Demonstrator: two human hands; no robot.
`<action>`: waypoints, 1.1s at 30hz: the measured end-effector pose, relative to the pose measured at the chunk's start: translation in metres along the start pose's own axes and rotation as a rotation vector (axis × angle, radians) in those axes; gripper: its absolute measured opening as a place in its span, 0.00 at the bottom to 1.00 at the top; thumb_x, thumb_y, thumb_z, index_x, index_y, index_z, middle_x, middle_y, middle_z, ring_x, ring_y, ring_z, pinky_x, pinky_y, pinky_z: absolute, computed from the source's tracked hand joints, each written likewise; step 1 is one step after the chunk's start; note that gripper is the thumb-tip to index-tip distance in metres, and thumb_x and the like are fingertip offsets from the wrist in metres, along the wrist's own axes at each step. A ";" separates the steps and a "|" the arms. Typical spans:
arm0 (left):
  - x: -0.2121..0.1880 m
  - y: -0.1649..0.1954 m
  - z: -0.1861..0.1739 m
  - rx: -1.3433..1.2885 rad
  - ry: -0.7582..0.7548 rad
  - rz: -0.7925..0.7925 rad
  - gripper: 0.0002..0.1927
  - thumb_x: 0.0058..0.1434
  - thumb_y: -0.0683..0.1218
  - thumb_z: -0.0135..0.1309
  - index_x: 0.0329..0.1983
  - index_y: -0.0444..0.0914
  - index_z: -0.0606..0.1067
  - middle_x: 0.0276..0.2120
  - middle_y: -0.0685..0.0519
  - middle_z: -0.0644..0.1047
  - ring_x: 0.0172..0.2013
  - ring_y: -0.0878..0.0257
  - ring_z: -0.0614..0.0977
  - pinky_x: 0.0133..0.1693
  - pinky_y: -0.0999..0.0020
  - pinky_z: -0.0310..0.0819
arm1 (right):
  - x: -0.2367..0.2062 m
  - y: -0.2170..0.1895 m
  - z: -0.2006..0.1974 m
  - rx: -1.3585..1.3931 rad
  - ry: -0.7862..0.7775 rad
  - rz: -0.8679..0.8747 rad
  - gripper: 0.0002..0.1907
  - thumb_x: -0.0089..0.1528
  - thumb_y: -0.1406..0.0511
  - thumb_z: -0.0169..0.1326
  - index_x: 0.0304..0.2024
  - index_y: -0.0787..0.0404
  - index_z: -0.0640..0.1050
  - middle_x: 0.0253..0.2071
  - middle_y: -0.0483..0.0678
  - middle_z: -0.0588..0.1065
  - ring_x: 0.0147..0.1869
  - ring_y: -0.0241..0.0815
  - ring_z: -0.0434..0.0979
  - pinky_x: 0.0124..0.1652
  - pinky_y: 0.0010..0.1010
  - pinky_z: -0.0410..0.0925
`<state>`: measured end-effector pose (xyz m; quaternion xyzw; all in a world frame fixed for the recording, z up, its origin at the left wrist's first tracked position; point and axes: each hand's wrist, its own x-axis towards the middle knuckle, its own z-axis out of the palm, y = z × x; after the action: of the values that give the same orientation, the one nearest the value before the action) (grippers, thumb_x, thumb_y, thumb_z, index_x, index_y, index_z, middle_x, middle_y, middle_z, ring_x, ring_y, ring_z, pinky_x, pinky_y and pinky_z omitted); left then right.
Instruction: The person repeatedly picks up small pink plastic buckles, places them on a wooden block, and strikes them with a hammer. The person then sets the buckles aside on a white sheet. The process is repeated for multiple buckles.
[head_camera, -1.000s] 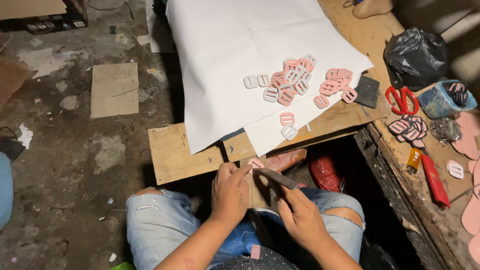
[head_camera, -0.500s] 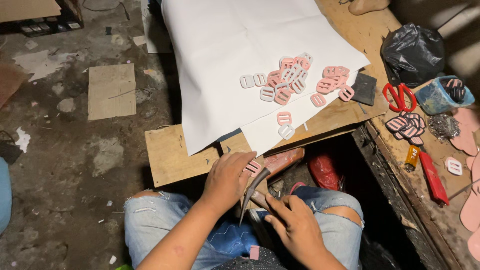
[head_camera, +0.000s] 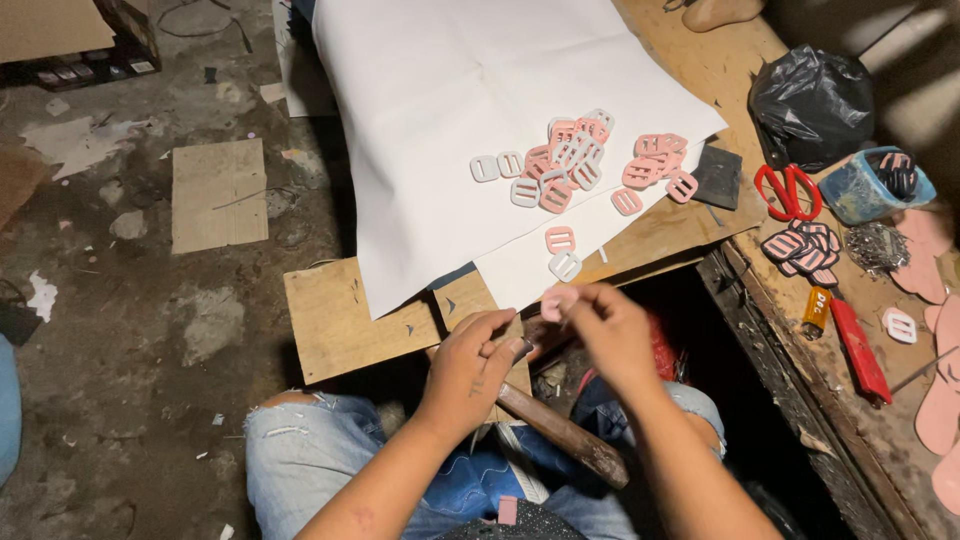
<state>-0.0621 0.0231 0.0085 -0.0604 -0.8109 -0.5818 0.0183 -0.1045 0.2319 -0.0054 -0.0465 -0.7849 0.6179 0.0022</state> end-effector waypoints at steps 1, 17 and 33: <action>0.001 0.000 -0.002 0.022 -0.005 -0.004 0.17 0.61 0.44 0.57 0.52 0.33 0.77 0.45 0.46 0.80 0.35 0.58 0.82 0.39 0.66 0.77 | 0.019 -0.001 -0.009 0.043 0.077 0.094 0.12 0.64 0.66 0.57 0.46 0.68 0.82 0.38 0.47 0.82 0.36 0.32 0.78 0.37 0.24 0.70; 0.007 -0.002 -0.007 0.077 -0.028 0.032 0.14 0.60 0.40 0.54 0.50 0.33 0.75 0.42 0.46 0.77 0.32 0.57 0.79 0.40 0.64 0.75 | 0.034 0.001 -0.006 -0.698 0.203 -0.586 0.08 0.63 0.63 0.61 0.41 0.60 0.83 0.40 0.51 0.78 0.44 0.54 0.79 0.43 0.38 0.71; 0.009 -0.006 0.005 -0.115 0.023 -0.141 0.20 0.59 0.45 0.60 0.53 0.34 0.75 0.38 0.51 0.77 0.29 0.65 0.77 0.34 0.70 0.76 | 0.012 0.024 0.001 -0.085 -0.233 0.043 0.14 0.67 0.61 0.54 0.41 0.66 0.83 0.32 0.46 0.80 0.34 0.32 0.75 0.36 0.26 0.70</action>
<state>-0.0716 0.0269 0.0019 0.0026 -0.7783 -0.6277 -0.0172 -0.1152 0.2372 -0.0296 0.0086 -0.8042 0.5851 -0.1043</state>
